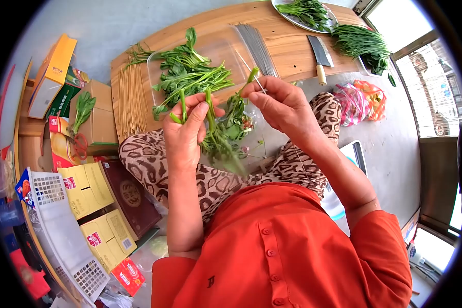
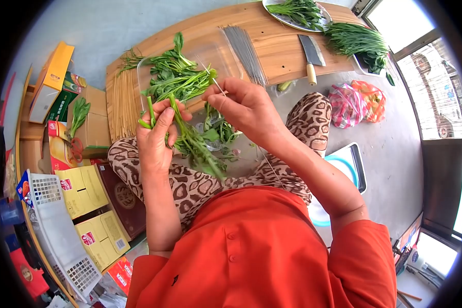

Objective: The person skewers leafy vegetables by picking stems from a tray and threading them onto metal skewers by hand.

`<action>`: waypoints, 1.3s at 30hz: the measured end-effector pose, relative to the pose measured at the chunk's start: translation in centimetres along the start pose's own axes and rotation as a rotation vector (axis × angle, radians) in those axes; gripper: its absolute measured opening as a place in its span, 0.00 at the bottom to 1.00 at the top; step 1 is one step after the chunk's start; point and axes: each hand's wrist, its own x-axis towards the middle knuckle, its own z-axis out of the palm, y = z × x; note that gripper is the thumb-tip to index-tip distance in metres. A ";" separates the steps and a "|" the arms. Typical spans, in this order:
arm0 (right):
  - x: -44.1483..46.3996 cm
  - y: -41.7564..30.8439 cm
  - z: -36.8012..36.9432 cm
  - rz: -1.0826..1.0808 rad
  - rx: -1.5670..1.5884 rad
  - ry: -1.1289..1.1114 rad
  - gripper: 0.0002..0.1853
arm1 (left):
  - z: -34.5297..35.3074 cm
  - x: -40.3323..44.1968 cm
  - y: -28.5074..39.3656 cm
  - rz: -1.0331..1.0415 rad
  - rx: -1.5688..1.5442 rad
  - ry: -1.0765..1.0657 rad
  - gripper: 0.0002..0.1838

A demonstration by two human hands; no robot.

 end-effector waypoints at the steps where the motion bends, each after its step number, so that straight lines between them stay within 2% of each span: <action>1: 0.2 0.0 0.2 -0.001 0.000 0.005 0.11 | 0.2 0.0 0.0 -0.001 0.000 -0.005 0.11; 3: 0.9 0.2 0.6 -0.107 -0.122 0.005 0.10 | 0.9 -0.2 0.3 -0.039 -0.028 0.025 0.11; 5: 1.4 0.0 1.3 -0.099 -0.106 -0.011 0.09 | 1.4 -0.2 0.3 -0.043 -0.041 0.011 0.10; 7: 1.8 0.3 1.7 -0.142 0.046 -0.093 0.07 | 1.4 -0.2 0.2 -0.051 -0.055 0.003 0.10; 9: 1.9 0.1 1.6 -0.129 -0.007 -0.099 0.06 | 0.9 0.0 0.1 -0.035 -0.022 -0.073 0.09; 12: 2.1 0.7 1.5 -0.149 -0.027 -0.069 0.06 | 0.7 -0.3 -0.1 -0.039 0.017 -0.049 0.08; 14: 2.2 1.0 1.1 -0.180 -0.241 -0.056 0.08 | 0.8 -0.3 0.0 -0.038 0.036 -0.031 0.08; 18: 1.9 0.3 1.0 -0.163 -0.352 -0.039 0.07 | 1.0 -0.6 0.3 -0.033 0.078 0.029 0.09; 21: 1.8 0.4 1.2 -0.263 -0.505 0.015 0.07 | 1.1 -0.9 0.1 0.040 0.136 0.081 0.09; 23: 1.9 1.3 1.4 -0.536 -0.699 0.118 0.07 | 1.2 -1.0 0.0 0.094 0.241 0.085 0.09; 24: 1.8 1.4 1.5 -0.535 -0.700 0.118 0.07 | 1.2 -1.1 0.0 0.147 0.347 0.087 0.09; 26: 1.7 1.5 1.6 -0.668 -0.940 0.194 0.06 | 1.2 -1.3 0.1 0.146 0.377 0.075 0.09; 28: 1.8 1.6 2.0 -0.675 -0.992 0.202 0.06 | 1.2 -1.4 0.0 0.146 0.406 0.062 0.10; 30: 1.9 1.9 1.9 -0.684 -1.044 0.212 0.05 | 1.1 -1.4 -0.2 0.130 0.292 0.047 0.08; 32: 2.5 2.4 1.2 -0.580 -1.180 0.263 0.04 | 1.1 -2.3 1.0 0.065 0.268 0.041 0.07; 33: 2.9 2.1 0.5 -0.561 -1.129 0.318 0.05 | 1.0 -2.9 1.4 -0.002 0.244 0.036 0.06; 35: 2.9 2.1 -0.4 -0.621 -0.883 0.311 0.06 | 0.1 -3.1 1.4 0.015 0.198 0.032 0.07; 36: 2.3 1.2 -0.5 -0.454 -0.783 0.200 0.08 | -0.6 -3.0 1.3 -0.018 0.147 0.028 0.08; 37: 1.8 0.7 -0.4 -0.458 -0.778 0.194 0.08 | -1.0 -2.7 1.3 -0.046 0.098 0.023 0.10; 39: 1.2 -0.1 0.0 -0.258 -0.586 0.115 0.10 | -1.1 -2.2 1.5 -0.047 0.065 0.026 0.11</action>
